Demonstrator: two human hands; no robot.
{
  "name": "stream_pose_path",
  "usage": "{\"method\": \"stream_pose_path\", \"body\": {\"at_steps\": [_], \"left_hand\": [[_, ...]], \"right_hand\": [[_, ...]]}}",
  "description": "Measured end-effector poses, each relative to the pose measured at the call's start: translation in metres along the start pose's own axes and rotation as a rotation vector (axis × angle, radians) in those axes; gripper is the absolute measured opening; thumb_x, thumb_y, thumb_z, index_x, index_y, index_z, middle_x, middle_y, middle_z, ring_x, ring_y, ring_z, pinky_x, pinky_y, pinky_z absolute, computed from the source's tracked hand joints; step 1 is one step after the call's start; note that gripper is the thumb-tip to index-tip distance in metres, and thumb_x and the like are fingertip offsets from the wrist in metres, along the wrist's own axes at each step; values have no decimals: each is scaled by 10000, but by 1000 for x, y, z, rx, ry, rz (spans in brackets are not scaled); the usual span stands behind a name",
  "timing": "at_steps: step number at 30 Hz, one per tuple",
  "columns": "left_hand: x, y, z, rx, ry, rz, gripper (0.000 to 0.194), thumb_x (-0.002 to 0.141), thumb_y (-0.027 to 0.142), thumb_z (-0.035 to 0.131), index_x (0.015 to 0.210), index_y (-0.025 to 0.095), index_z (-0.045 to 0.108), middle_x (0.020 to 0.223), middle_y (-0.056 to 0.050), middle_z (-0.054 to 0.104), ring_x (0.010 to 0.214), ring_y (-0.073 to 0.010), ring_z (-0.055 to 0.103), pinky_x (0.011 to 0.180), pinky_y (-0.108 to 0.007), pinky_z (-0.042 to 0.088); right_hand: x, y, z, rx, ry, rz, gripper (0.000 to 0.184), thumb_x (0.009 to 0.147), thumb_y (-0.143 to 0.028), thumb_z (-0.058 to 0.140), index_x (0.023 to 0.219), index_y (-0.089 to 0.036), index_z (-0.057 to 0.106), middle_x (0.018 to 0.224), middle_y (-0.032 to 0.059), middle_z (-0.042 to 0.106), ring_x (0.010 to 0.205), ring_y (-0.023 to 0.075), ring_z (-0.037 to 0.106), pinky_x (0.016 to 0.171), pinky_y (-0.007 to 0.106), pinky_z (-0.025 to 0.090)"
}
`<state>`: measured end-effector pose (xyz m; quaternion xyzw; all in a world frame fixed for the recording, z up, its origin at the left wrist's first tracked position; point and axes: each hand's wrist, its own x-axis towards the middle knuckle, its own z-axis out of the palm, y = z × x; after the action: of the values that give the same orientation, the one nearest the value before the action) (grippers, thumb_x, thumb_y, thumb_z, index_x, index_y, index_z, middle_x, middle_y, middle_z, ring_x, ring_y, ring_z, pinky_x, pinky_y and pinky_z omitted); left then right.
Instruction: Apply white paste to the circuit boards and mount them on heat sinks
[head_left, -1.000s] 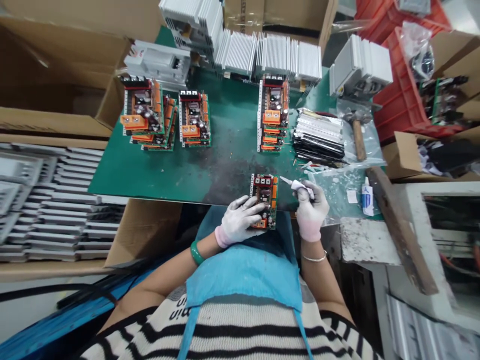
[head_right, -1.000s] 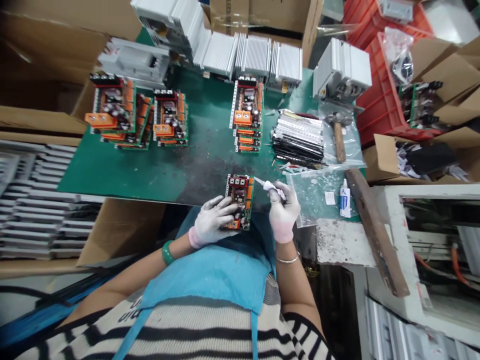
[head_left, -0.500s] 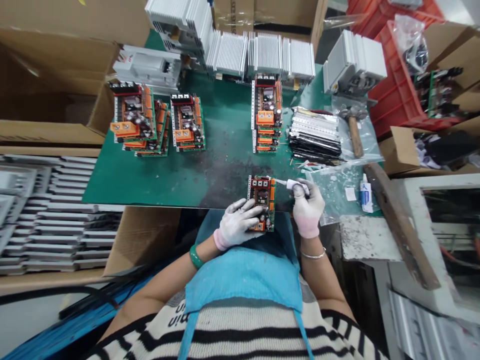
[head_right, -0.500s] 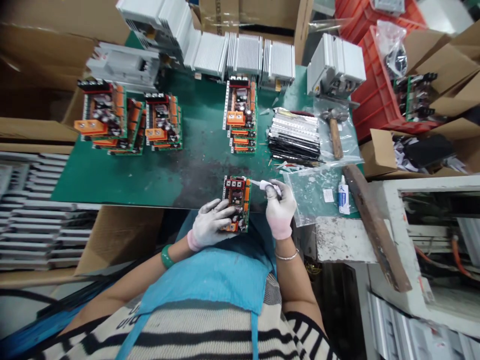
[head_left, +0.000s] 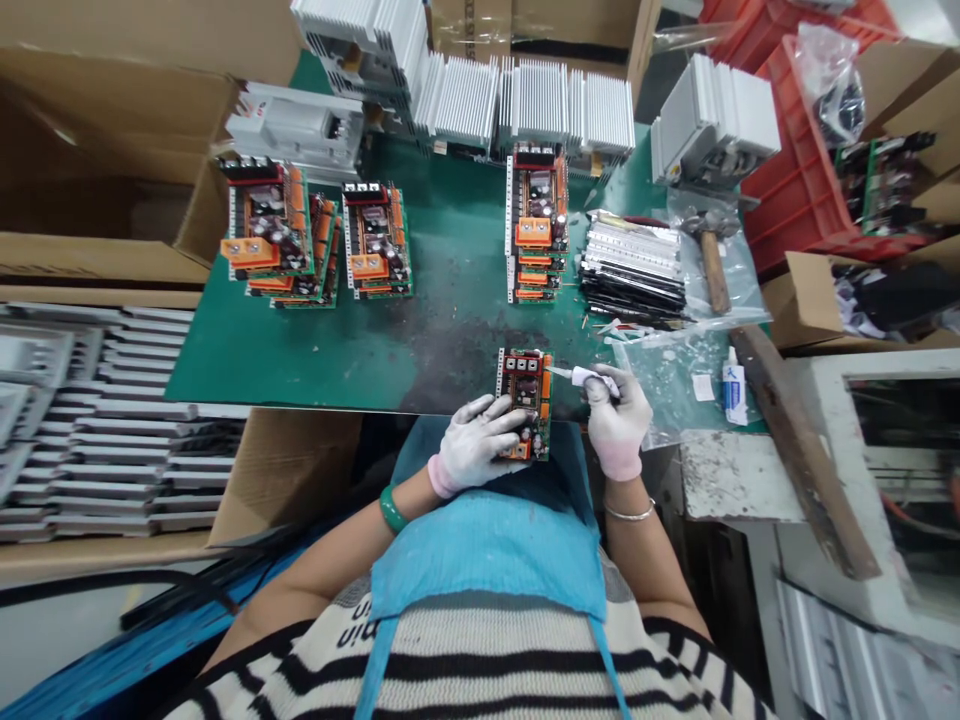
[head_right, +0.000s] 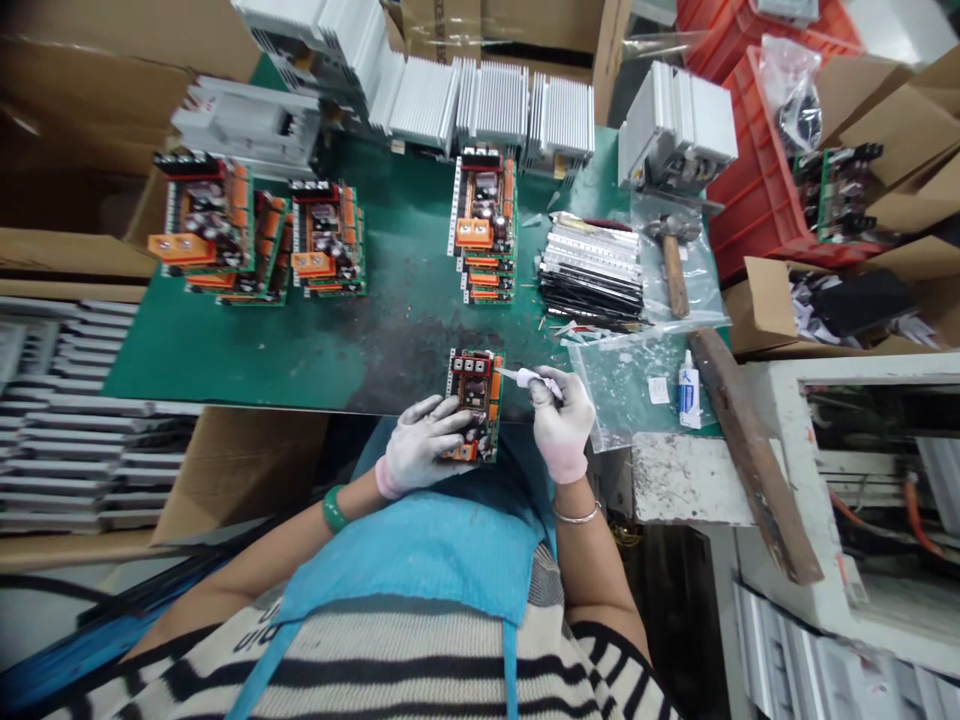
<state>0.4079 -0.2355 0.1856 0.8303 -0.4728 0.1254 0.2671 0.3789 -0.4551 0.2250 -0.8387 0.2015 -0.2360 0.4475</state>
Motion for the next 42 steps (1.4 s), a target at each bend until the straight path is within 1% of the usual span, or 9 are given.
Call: {"method": "stream_pose_path", "body": {"at_steps": [4,9,12,17,29,33,36,39,42], "left_hand": [[4,1,-3,13,41,10,293,866,533,617,762,270,693,1045,9,750,1125,-205,638,987,-370,461],[4,1,-3,3,58,22,305,888,529,590,774,267,697,1044,3,751,1128,-204,638,983,-368,463],[3,1,-2,3,50,19,308,893,534,582,791,271,704,1055,4,749,1135,-203,635,991,-366,460],[1,0,-1,-2,16,15,307,883,543,588,807,273,712,1069,-5,746,1149,-213,630,1007,-377,450],[2,1,-2,10,22,6,295,868,538,625,777,269,702,1083,16,745,1158,-198,623,1026,-354,415],[3,2,-3,0,45,13,294,875,534,617,787,266,699,1080,14,746,1148,-199,629,1011,-359,423],[5,2,-3,-4,64,16,302,895,521,594,774,261,690,1067,13,749,1137,-195,634,998,-356,427],[5,2,-4,5,55,12,296,884,526,610,771,264,691,1073,17,748,1143,-191,631,1003,-351,426],[3,2,-3,13,39,11,287,857,542,641,780,272,698,1087,22,744,1154,-192,625,1010,-352,424]], "right_hand": [[-1,1,1,-5,10,-17,267,835,-446,639,929,-204,700,798,28,716,672,174,652,661,310,523],[-3,2,0,20,47,28,263,837,-431,643,944,-196,699,814,29,711,653,166,645,639,302,512],[-5,3,-3,16,31,27,259,837,-426,644,939,-193,697,789,25,702,648,169,638,627,299,504],[-8,5,-6,-26,0,-13,240,846,-411,632,927,-194,696,755,18,689,656,171,628,629,295,490],[-20,6,-15,-114,7,-169,161,864,-357,606,867,-220,689,746,-7,657,659,144,601,613,260,451],[-21,8,-16,-115,-9,-153,187,861,-383,605,851,-219,695,732,-8,650,649,144,593,608,261,445],[-20,7,-14,-82,16,-120,190,855,-386,614,865,-215,697,733,-10,659,641,141,596,607,259,451],[-18,5,-9,-61,59,-73,200,851,-391,623,893,-211,698,751,-5,674,647,144,610,617,262,467],[-16,4,-6,-60,59,-46,211,852,-398,619,903,-209,697,775,5,686,669,153,627,632,270,480]]}}
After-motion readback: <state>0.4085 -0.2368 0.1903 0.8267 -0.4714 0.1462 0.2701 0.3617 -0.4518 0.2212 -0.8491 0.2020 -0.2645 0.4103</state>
